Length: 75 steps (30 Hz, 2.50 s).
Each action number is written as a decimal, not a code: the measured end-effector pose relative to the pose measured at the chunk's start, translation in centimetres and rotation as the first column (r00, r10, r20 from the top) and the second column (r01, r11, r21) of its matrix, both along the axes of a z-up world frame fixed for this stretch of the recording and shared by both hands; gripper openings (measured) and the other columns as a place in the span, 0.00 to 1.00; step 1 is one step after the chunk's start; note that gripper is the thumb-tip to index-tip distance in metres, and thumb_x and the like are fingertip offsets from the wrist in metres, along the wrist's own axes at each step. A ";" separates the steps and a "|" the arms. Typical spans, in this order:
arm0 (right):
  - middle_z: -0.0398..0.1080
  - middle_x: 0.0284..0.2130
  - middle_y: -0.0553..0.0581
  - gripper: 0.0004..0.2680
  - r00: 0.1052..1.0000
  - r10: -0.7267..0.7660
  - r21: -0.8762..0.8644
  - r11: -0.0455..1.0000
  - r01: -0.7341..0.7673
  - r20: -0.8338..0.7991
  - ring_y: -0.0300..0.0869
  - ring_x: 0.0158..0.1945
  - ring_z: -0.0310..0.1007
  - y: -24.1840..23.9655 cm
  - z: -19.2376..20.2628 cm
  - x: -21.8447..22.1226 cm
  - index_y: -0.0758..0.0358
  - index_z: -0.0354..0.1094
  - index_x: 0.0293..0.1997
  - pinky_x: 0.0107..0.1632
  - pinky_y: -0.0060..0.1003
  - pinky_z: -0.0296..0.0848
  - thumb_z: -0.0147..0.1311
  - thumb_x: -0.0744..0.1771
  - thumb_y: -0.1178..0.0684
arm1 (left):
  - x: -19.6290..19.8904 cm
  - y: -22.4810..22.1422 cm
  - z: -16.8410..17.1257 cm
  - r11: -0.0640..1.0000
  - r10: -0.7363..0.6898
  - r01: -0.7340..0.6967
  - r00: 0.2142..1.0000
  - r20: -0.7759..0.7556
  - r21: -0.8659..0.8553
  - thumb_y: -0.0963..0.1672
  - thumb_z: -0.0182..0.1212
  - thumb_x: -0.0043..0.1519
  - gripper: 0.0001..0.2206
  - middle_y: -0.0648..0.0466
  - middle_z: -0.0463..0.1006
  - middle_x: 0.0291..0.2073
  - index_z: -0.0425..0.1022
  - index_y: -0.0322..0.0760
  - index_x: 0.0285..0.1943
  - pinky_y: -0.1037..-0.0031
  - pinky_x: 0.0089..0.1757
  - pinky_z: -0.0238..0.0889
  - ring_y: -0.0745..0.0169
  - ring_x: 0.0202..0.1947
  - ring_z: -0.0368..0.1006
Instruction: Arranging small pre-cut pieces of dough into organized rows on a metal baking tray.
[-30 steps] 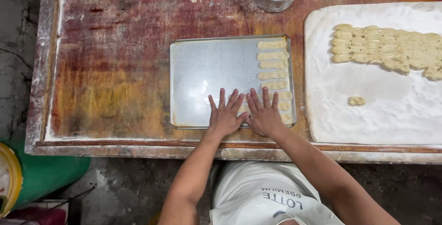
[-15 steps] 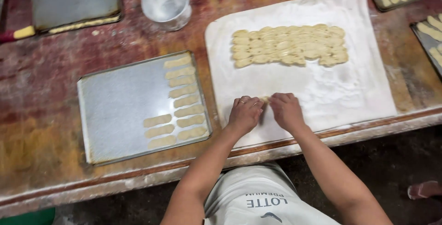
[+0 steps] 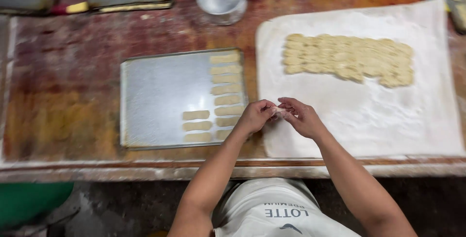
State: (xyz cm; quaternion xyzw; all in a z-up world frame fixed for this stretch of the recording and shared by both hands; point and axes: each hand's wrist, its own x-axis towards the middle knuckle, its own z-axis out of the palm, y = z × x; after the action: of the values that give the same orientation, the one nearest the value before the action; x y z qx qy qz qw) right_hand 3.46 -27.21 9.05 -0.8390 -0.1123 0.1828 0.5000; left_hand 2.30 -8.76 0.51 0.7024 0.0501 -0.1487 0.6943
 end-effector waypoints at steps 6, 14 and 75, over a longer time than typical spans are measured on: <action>0.76 0.38 0.64 0.11 0.989 0.123 -0.130 0.985 -0.111 0.087 0.57 0.45 0.76 17.5 -3.6 1.0 0.56 0.72 0.50 0.49 0.50 0.74 0.60 0.64 0.52 | -3.4 16.2 0.4 0.974 0.203 -0.211 0.975 0.088 0.088 0.40 0.67 0.57 0.15 0.46 0.80 0.41 0.78 0.42 0.53 0.68 0.48 0.69 0.58 0.45 0.73; 0.75 0.36 0.52 0.08 0.895 0.306 -0.621 0.783 -0.042 0.326 0.52 0.46 0.73 27.2 -8.7 0.5 0.47 0.76 0.45 0.48 0.46 0.73 0.53 0.66 0.44 | -3.4 26.3 -1.4 0.624 -0.101 -0.169 0.951 0.293 0.763 0.48 0.59 0.60 0.08 0.62 0.77 0.37 0.81 0.56 0.45 0.60 0.50 0.60 0.55 0.48 0.68; 0.76 0.43 0.59 0.09 0.987 0.139 -0.283 0.953 -0.110 0.084 0.57 0.49 0.75 6.3 -4.2 10.0 0.50 0.69 0.53 0.52 0.53 0.73 0.53 0.68 0.52 | 5.9 6.5 -1.0 0.922 0.144 -0.207 0.968 0.208 0.326 0.46 0.60 0.60 0.06 0.55 0.79 0.45 0.76 0.49 0.44 0.65 0.47 0.65 0.50 0.52 0.73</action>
State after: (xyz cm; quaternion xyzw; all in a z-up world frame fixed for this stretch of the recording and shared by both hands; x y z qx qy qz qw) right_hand 13.46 -20.89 4.81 -0.9003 -0.1640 0.1843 0.3587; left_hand 8.18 -2.26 -0.47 0.8164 0.0754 -0.0107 0.5724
